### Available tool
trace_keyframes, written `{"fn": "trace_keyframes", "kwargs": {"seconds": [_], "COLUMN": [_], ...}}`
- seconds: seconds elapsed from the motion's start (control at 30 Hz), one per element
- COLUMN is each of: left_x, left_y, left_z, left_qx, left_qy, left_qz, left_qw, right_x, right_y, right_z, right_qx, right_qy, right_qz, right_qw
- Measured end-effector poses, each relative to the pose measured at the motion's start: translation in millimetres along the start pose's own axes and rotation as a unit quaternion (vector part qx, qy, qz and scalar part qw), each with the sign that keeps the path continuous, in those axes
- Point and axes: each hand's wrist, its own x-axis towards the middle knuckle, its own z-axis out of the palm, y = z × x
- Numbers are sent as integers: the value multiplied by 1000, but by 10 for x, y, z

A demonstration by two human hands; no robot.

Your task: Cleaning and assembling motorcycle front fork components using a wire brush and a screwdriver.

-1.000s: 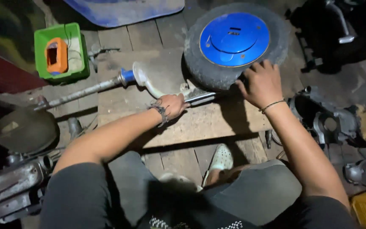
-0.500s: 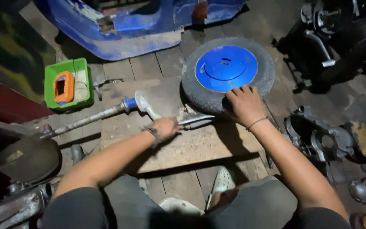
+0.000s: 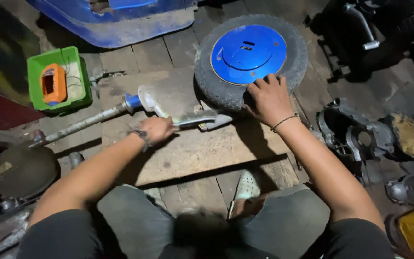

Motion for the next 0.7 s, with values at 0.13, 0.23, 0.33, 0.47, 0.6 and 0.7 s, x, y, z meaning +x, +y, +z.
{"fn": "trace_keyframes", "kwargs": {"seconds": [0.13, 0.23, 0.33, 0.47, 0.6, 0.7], "left_x": [-18, 317, 130, -85, 21, -6], "left_y": [371, 481, 201, -174, 519, 497], "left_z": [-51, 309, 122, 50, -144, -289], "left_qx": [-51, -46, -45, 7, -91, -65], "left_qy": [-14, 24, 31, 22, -54, -81], "left_qz": [2, 32, 42, 56, 9, -1], "left_qw": [999, 998, 998, 998, 994, 995], "right_x": [-14, -67, -120, -156, -150, -140], "right_y": [36, 69, 87, 123, 146, 126], "right_z": [-111, -49, -44, -9, -42, -15], "right_qx": [11, 13, -5, -24, 5, -5], "right_qy": [-41, -22, 18, 20, 26, 22], "right_qz": [-4, -3, -18, -10, -12, -13], "right_qw": [999, 1000, 1000, 999, 1000, 1000]}}
